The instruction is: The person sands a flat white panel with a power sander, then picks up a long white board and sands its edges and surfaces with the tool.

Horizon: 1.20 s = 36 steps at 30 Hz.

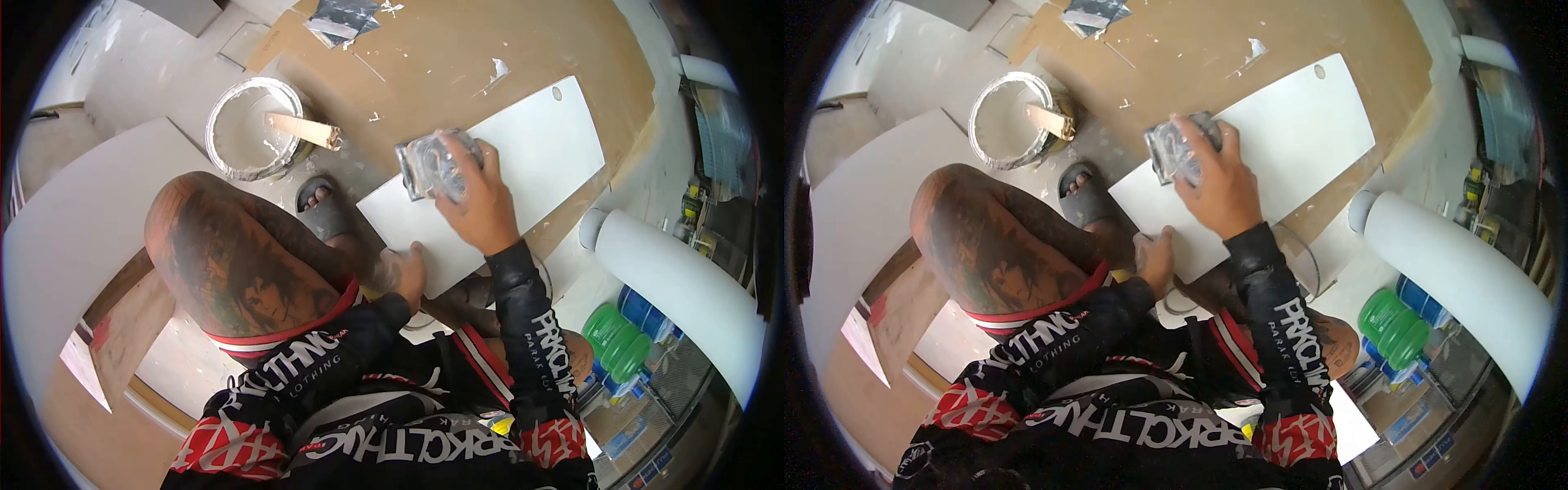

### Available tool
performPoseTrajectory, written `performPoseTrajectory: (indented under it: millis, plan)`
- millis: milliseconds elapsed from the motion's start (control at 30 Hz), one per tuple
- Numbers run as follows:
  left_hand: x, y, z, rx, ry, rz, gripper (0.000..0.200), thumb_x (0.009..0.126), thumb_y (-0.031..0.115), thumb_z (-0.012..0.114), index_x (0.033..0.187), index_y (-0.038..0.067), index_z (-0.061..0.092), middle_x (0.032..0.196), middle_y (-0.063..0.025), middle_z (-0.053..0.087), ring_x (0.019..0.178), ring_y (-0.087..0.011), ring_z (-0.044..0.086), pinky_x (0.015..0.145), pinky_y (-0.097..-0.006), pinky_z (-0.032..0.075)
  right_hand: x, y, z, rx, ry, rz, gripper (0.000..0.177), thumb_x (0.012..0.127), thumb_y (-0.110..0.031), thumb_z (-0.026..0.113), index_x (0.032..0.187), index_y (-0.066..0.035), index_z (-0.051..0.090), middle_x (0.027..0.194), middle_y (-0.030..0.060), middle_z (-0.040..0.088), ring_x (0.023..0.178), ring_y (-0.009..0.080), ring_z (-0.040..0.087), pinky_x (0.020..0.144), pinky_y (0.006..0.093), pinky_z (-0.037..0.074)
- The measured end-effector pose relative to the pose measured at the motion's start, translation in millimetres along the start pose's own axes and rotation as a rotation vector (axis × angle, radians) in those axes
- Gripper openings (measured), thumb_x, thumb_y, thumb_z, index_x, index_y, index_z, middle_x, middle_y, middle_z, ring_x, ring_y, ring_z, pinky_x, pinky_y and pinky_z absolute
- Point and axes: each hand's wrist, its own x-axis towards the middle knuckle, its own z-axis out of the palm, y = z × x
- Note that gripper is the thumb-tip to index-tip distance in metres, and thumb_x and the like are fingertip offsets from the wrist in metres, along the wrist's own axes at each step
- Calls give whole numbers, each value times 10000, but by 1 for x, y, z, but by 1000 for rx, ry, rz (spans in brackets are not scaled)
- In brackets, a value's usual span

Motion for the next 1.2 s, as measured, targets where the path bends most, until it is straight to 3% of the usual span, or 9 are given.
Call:
performPoseTrajectory:
  millis: [200, 267, 333, 467, 667, 800, 933, 1033, 1200]
  plan:
    - [-1, 20, -6, -10, 42, -53, 642, 948, 378, 667, 1342, -80, 451, 1318, -272, 576, 1218, -386, 582, 1053, -456, 444, 30, 70, -26, -35, 203, 191, 861, 781, -103, 781, 1556, -198, 416, 1329, 208, 505, 1126, 343, 594, 991, 404, 510]
    - [16, 24, -3, 20, 61, -24, 646, 948, 382, 669, 1346, -78, 453, 1311, -273, 586, 1209, -384, 591, 1051, -453, 444, 40, 98, -44, -39, 230, 232, 898, 753, -193, 783, 1555, -234, 381, 1337, 245, 489, 1177, 381, 574, 1026, 438, 502]
    - [43, 19, 2, -318, 116, 138, 680, 937, 399, 714, 1368, -49, 439, 1269, -187, 604, 1125, -277, 598, 978, -437, 476, 43, 124, -55, -91, 359, 458, 911, 742, -230, 787, 1556, -222, 377, 1335, 264, 494, 1182, 394, 570, 1043, 439, 488]
    - [84, 36, 2, -270, 295, 413, 639, 941, 309, 729, 1384, -43, 433, 1282, -177, 597, 1115, -267, 591, 961, -414, 481, 18, 179, -63, -27, 401, 513, 928, 728, -233, 785, 1559, -205, 373, 1328, 303, 496, 1178, 408, 552, 1052, 447, 472]
    - [72, 56, -17, -419, 175, 294, 526, 950, 194, 689, 1372, -51, 492, 1171, -190, 660, 988, -259, 662, 861, -375, 535, -77, 132, -34, 150, 403, 326, 883, 753, -84, 737, 1554, -136, 368, 1379, 265, 496, 1232, 388, 515, 1073, 460, 442]
    - [67, 26, -23, -364, 43, 433, 292, 951, 80, 594, 1220, -33, 589, 1042, -147, 719, 895, -230, 687, 797, -374, 536, -125, 77, -10, -2, 355, 369, 864, 770, -73, 729, 1554, -126, 369, 1359, 259, 480, 1217, 394, 523, 1063, 452, 451]
    - [42, -14, -17, 24, 72, 550, 306, 913, 166, 644, 1171, 3, 618, 1046, -171, 735, 950, -315, 716, 868, -413, 540, -127, 57, 3, 30, 391, 371, 875, 772, -95, 741, 1562, -148, 369, 1330, 257, 475, 1150, 378, 547, 1036, 453, 471]
    - [37, -42, -6, 31, -55, 282, 410, 887, 241, 695, 1194, -13, 599, 1069, -203, 721, 974, -348, 709, 885, -424, 540, -109, 64, -4, 56, 387, 409, 865, 771, -91, 749, 1549, -128, 374, 1354, 269, 489, 1202, 385, 547, 1047, 455, 469]
    - [54, -30, 2, -121, -47, 230, 510, 866, 308, 768, 1193, -43, 596, 1136, -224, 689, 993, -325, 681, 874, -428, 537, -78, 85, -23, 95, 451, 485, 865, 767, -86, 769, 1538, -111, 378, 1339, 279, 531, 1239, 382, 567, 1038, 442, 486]
